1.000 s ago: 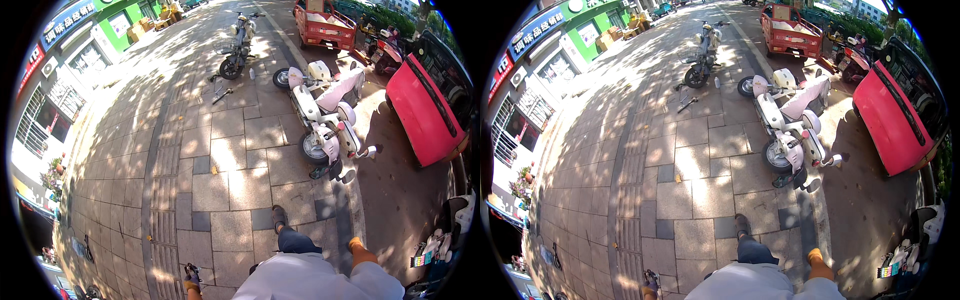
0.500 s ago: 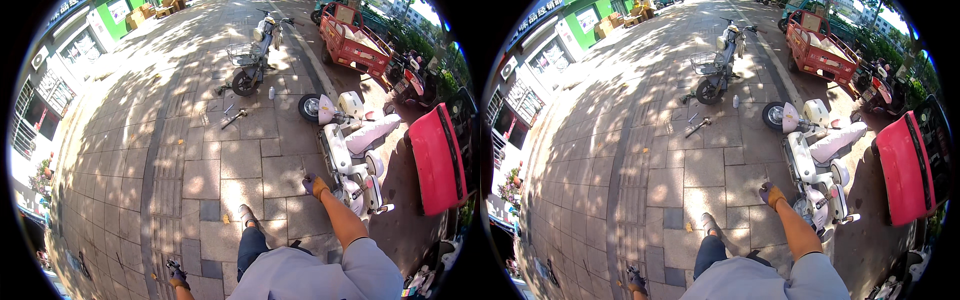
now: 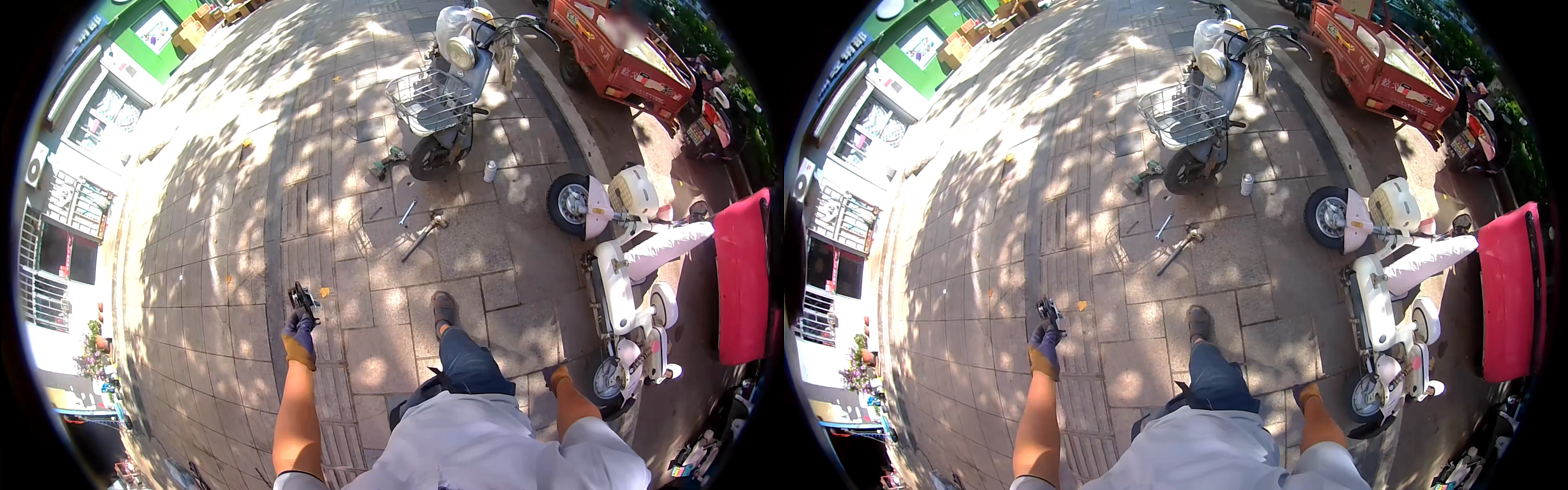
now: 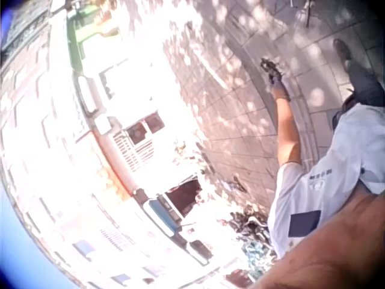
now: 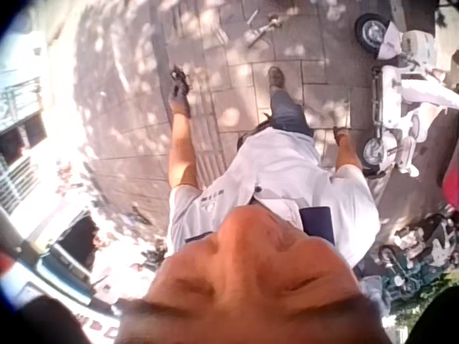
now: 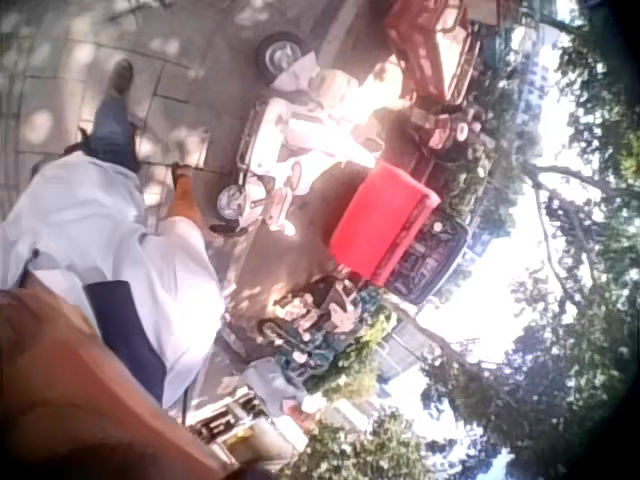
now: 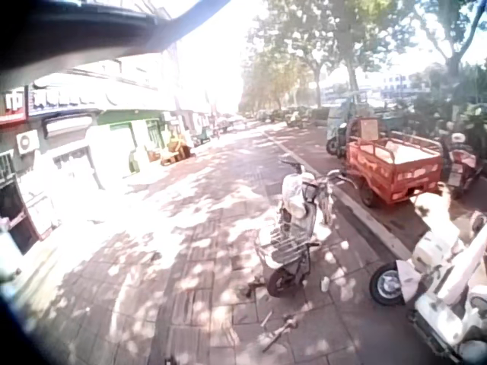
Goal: The person picks up a small mechanical part and applies a substance to it using a tool. They then walk over to a scooter, remove the front wheel, and use a power drill to work on the wheel hub and axle area.
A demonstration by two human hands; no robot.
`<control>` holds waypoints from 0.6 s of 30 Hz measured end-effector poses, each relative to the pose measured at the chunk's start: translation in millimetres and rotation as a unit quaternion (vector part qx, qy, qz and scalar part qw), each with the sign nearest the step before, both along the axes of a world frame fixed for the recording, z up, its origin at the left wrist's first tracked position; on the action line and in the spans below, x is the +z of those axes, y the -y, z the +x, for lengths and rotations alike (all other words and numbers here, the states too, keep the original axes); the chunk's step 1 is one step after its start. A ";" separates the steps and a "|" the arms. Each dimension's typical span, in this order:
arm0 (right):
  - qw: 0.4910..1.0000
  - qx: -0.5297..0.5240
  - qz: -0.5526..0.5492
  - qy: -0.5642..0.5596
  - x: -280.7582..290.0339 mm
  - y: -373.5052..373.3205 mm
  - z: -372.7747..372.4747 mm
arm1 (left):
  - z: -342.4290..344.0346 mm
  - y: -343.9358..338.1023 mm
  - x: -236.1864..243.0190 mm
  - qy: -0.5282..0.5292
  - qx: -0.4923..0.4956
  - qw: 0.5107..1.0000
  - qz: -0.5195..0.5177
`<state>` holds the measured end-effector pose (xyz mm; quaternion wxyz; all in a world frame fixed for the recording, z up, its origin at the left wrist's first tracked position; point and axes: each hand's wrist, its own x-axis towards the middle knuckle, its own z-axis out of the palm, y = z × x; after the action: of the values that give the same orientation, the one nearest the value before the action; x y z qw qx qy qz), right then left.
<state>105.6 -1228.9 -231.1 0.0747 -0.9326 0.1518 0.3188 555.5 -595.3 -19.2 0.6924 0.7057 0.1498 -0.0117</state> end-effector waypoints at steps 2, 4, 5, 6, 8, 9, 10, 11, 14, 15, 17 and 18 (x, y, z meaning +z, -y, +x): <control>0.896 -0.365 0.254 0.012 4.6 -29.5 124.0 | 96.3 25.9 8.8 0.016 -0.040 0.998 0.040; 0.777 -0.555 0.274 0.113 22.1 -48.0 241.6 | 176.2 81.6 9.5 -0.039 -0.080 0.995 0.046; 0.718 -0.563 0.382 0.148 30.4 -46.0 297.2 | 209.0 95.3 1.3 -0.041 -0.100 0.991 0.076; 0.762 -0.498 0.366 0.191 37.3 -47.0 349.2 | 243.7 113.8 -9.7 -0.039 -0.126 0.986 0.104; 0.711 -0.502 0.444 0.211 120.7 -99.2 480.4 | 300.5 120.0 -29.4 -0.023 -0.168 0.958 0.233; 0.694 -0.494 0.482 0.208 156.1 -110.7 526.1 | 326.3 138.5 -42.4 -0.030 -0.195 0.961 0.194; 0.672 -0.500 0.510 0.198 170.1 -126.3 563.6 | 355.2 158.2 -57.2 -0.034 -0.228 0.961 0.154; 0.649 -0.506 0.534 0.192 176.4 -136.4 598.5 | 378.7 172.8 -73.6 -0.033 -0.274 0.950 0.148; 0.607 -0.517 0.575 0.184 174.7 -173.2 683.3 | 424.7 230.5 -86.1 -0.094 -0.358 0.917 0.150; 0.615 -0.517 0.568 0.178 167.8 -193.4 700.3 | 433.5 242.2 -99.7 -0.034 -0.414 0.902 0.115; 0.519 -0.586 0.587 0.208 140.0 -216.7 722.0 | 449.8 278.5 -97.5 -0.053 -0.520 0.826 0.211; 0.468 -0.612 0.598 0.221 129.9 -231.3 733.2 | 458.6 281.5 -115.9 -0.031 -0.564 0.795 0.221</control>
<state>838.8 -997.6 -101.1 0.8213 -0.3692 0.4348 -0.0118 1014.1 -876.8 -135.1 0.3832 0.7984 -0.2543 -0.3886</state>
